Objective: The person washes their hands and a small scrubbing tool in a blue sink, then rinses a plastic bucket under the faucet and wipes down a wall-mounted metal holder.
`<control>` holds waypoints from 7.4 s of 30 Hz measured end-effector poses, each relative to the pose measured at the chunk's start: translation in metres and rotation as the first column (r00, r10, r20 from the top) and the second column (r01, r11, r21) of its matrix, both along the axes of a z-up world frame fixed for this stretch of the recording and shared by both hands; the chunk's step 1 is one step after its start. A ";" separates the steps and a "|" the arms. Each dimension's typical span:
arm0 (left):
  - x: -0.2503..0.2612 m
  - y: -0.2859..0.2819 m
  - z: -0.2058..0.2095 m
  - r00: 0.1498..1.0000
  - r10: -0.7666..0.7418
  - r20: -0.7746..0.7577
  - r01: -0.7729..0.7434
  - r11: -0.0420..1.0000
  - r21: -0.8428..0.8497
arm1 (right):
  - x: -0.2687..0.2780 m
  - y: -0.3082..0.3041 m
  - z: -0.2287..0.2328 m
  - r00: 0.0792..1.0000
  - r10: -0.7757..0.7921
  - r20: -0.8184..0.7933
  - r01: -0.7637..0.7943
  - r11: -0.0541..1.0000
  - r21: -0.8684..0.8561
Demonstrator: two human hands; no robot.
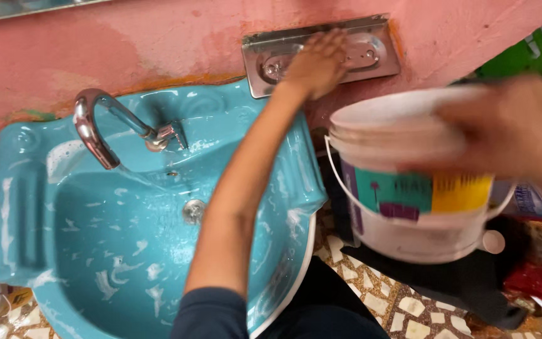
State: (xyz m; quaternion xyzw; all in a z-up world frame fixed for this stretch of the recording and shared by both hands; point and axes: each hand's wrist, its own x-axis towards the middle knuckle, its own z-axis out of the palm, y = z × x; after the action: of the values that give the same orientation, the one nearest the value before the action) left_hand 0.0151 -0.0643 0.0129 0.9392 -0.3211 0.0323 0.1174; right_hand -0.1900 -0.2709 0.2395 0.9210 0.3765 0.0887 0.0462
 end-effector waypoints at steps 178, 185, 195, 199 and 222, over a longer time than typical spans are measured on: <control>-0.410 0.347 -0.048 0.475 0.614 -0.630 -0.809 0.024 -0.587 | -0.082 0.272 -0.159 0.863 0.499 -0.083 -0.488 0.864 0.121; -0.395 0.341 -0.052 0.536 0.619 -0.574 -0.770 0.081 -0.633 | -0.093 0.273 -0.076 0.871 0.379 -0.312 -0.474 0.816 -0.331; -0.207 0.335 -0.008 0.769 0.605 -0.205 -0.449 0.283 -0.848 | -0.031 0.357 0.036 0.963 0.032 -0.267 -0.237 0.572 -0.785; -0.147 0.335 -0.004 0.826 0.430 -0.366 -0.466 0.155 -0.871 | -0.014 0.375 0.040 0.966 0.026 -0.258 -0.219 0.610 -0.761; -0.186 0.328 -0.029 0.839 -0.234 -0.491 -0.541 -0.264 -0.798 | -0.043 0.263 -0.005 0.900 0.001 -0.436 -0.269 0.787 -0.554</control>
State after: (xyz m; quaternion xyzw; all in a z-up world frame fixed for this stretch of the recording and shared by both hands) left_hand -0.1706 0.2635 -0.0159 0.4808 0.0067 0.0528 0.8752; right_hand -0.2328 -0.0081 0.2343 0.8251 0.4525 -0.2288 0.2492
